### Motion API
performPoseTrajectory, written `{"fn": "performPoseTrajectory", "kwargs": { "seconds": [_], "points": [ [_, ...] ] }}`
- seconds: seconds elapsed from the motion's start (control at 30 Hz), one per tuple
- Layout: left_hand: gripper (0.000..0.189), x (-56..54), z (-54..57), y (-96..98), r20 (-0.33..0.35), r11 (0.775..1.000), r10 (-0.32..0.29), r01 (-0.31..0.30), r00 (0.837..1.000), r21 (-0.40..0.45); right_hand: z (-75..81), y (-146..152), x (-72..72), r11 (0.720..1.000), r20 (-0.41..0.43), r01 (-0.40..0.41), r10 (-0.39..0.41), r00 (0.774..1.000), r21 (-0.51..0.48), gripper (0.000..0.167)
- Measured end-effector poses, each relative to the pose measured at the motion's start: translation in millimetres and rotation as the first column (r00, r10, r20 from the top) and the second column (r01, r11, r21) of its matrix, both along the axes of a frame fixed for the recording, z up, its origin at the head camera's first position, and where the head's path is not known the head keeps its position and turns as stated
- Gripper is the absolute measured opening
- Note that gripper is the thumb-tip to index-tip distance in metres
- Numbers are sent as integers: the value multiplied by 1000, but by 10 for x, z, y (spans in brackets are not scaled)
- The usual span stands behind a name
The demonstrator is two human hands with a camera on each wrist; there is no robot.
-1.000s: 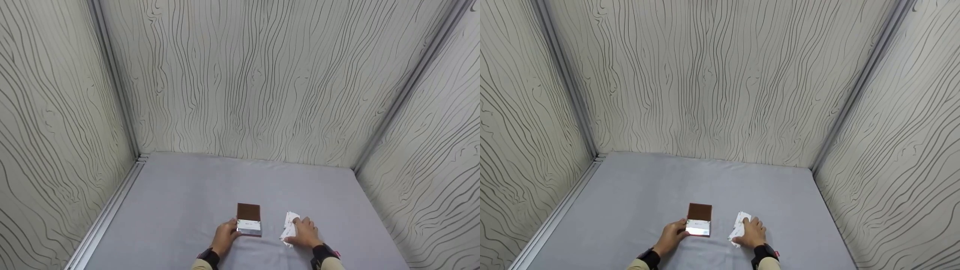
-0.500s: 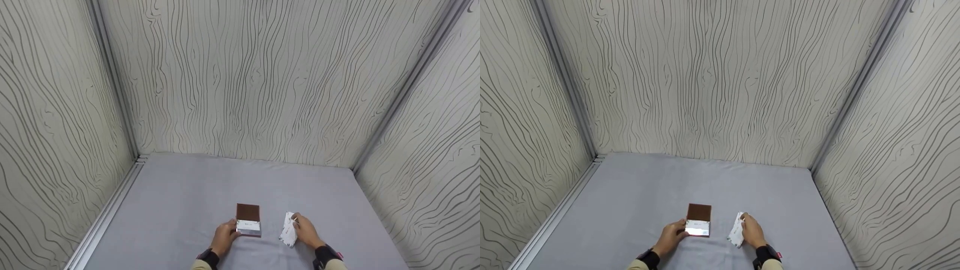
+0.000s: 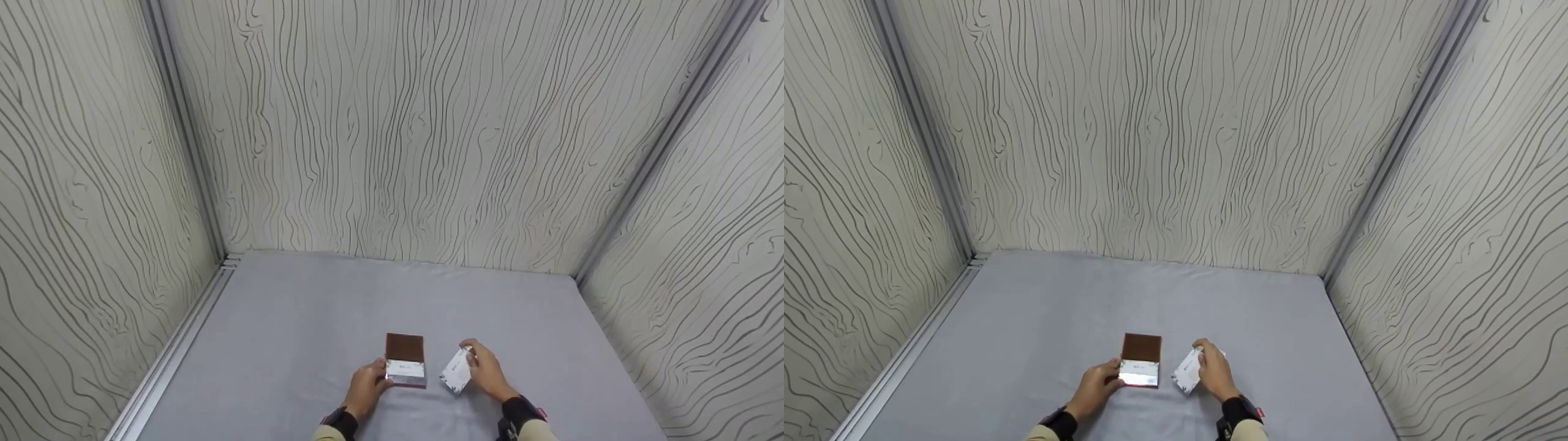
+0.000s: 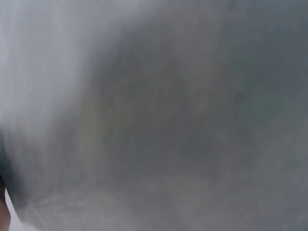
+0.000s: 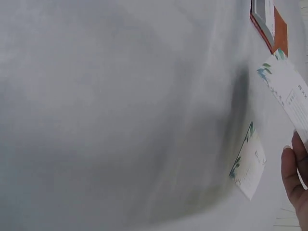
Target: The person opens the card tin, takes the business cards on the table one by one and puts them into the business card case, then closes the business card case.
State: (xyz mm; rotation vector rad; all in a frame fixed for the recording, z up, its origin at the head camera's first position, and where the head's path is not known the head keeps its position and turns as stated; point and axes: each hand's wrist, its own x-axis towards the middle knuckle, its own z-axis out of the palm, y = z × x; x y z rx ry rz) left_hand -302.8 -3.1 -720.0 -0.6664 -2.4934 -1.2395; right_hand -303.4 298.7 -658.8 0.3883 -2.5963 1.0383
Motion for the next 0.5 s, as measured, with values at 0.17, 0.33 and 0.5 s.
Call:
{"fn": "performPoseTrajectory", "kwargs": {
  "seconds": [0.17, 0.33, 0.5],
  "points": [
    [20, -2, -2, -4, -4, 1000, 0, 0, 1000, -14, 21, -135, -44, 997, 10, -48, 49, 999, -59, 28],
    [20, -5, -4, -5, 1, 1000, -2, 2, 1000, -22, 21, -302, -79, 994, 0, -72, 72, 997, -87, 27],
    [20, -7, 3, -5, 4, 1000, -6, 6, 1000, -14, 20, -491, -111, 994, -24, -76, 74, 997, -77, 26]
  ]
}}
